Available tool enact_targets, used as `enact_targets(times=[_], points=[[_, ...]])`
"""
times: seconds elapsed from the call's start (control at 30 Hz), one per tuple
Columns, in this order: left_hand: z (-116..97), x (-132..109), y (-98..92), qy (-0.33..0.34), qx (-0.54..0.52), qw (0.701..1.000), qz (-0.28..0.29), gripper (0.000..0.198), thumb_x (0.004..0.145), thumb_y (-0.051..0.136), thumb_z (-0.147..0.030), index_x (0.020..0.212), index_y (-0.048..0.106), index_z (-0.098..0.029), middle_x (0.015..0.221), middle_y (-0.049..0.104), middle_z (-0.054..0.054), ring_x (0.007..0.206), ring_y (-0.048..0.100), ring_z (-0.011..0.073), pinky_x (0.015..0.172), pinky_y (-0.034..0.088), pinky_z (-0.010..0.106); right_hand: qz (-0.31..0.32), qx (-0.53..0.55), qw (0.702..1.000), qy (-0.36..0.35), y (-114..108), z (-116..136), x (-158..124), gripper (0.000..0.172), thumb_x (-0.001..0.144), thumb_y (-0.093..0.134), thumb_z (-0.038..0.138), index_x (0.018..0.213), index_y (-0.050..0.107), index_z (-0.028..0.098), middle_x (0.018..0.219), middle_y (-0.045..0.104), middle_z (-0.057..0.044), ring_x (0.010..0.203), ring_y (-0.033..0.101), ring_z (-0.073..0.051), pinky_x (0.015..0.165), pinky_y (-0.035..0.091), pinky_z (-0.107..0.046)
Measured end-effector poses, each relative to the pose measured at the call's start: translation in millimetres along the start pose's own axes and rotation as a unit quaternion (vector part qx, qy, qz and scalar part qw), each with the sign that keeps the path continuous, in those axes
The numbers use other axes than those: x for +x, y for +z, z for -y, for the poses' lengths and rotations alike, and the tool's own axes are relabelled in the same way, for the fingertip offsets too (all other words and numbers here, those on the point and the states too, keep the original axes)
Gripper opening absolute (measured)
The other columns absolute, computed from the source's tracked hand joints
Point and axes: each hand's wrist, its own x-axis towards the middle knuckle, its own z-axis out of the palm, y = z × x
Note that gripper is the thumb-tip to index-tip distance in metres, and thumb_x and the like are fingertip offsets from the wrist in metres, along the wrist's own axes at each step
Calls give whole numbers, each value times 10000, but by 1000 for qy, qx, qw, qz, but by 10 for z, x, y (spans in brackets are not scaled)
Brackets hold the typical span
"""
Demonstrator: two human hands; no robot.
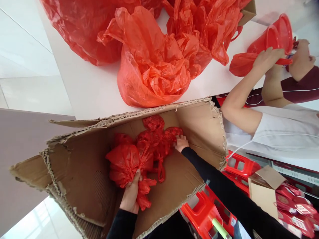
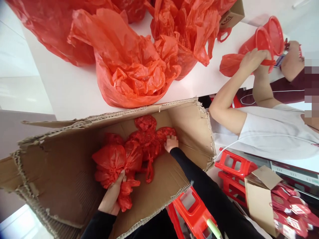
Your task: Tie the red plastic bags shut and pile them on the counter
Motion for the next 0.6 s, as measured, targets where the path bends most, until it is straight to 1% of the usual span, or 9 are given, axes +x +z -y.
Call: enact_targets(times=[0.07, 0.1, 0.2, 0.27, 0.37, 0.43, 0.47, 0.53, 0.6], points=[[3, -16, -25, 7, -6, 1000, -3, 200, 890, 655, -206, 703, 608, -152, 640, 658, 9, 552, 631, 112, 523, 537, 193, 0, -32, 998, 48, -84, -167, 237, 366, 944, 609, 320, 1270, 567, 160, 1337, 563, -125, 1191, 565, -281, 1012, 456, -513], [3, -22, -25, 7, -11, 1000, 1, 200, 903, 635, -204, 712, 606, -151, 671, 669, 23, 593, 649, 123, 557, 554, 211, 6, -43, 997, 61, -92, -216, 299, 372, 940, 621, 338, 1265, 569, 166, 1328, 567, -111, 1172, 578, -276, 991, 480, -517], [2, -29, 11, 4, -31, 999, 25, 312, 921, 612, -318, 654, 526, -180, 544, 550, -35, 449, 545, 105, 456, 509, 219, 30, -58, 996, 58, -65, -234, 278, 308, 951, 608, 350, 1195, 608, 162, 1229, 625, -94, 1056, 636, -230, 912, 540, -448], [15, -19, 58, -4, -36, 999, 37, 364, 905, 617, -417, 645, 503, -190, 471, 440, -77, 349, 422, 80, 347, 405, 188, 33, -59, 997, 27, -54, -143, 111, 264, 971, 574, 358, 1136, 627, 158, 1134, 663, -81, 983, 657, -205, 880, 544, -413], [50, 8, 158, -29, -21, 998, 44, 377, 884, 606, -516, 712, 572, -183, 416, 373, -100, 277, 308, 64, 265, 242, 164, 20, -50, 997, -61, -26, 147, -348, 269, 1032, 408, 311, 1073, 630, 165, 966, 710, -78, 920, 675, -207, 866, 498, -362], [59, 13, 229, -57, -5, 997, 51, 382, 870, 611, -541, 771, 617, -172, 391, 379, -98, 252, 296, 70, 253, 209, 169, 24, -37, 989, -144, 47, 407, -737, 271, 1030, 377, 302, 1035, 628, 198, 941, 723, -68, 938, 674, -207, 856, 459, -307], [53, 5, 258, -70, 1, 996, 56, 388, 856, 625, -548, 789, 630, -166, 388, 402, -89, 251, 324, 79, 254, 227, 178, 33, -30, 981, -187, 100, 535, -924, 240, 1014, 416, 336, 1007, 627, 222, 960, 726, -52, 966, 668, -200, 854, 449, -279], [21, -33, 288, -96, 7, 993, 72, 421, 822, 657, -571, 792, 647, -152, 419, 486, -49, 296, 442, 115, 280, 319, 208, 50, -11, 955, -294, 209, 742, -1222, 219, 1001, 424, 328, 992, 611, 214, 946, 726, -61, 906, 673, -203, 798, 453, -277], [-23, -95, 270, -111, 19, 989, 98, 426, 784, 708, -562, 784, 661, -139, 484, 571, -5, 392, 558, 154, 353, 427, 238, 71, 6, 930, -360, 269, 840, -1357, 202, 990, 437, 305, 975, 603, 191, 941, 726, -80, 872, 675, -218, 755, 460, -295]])
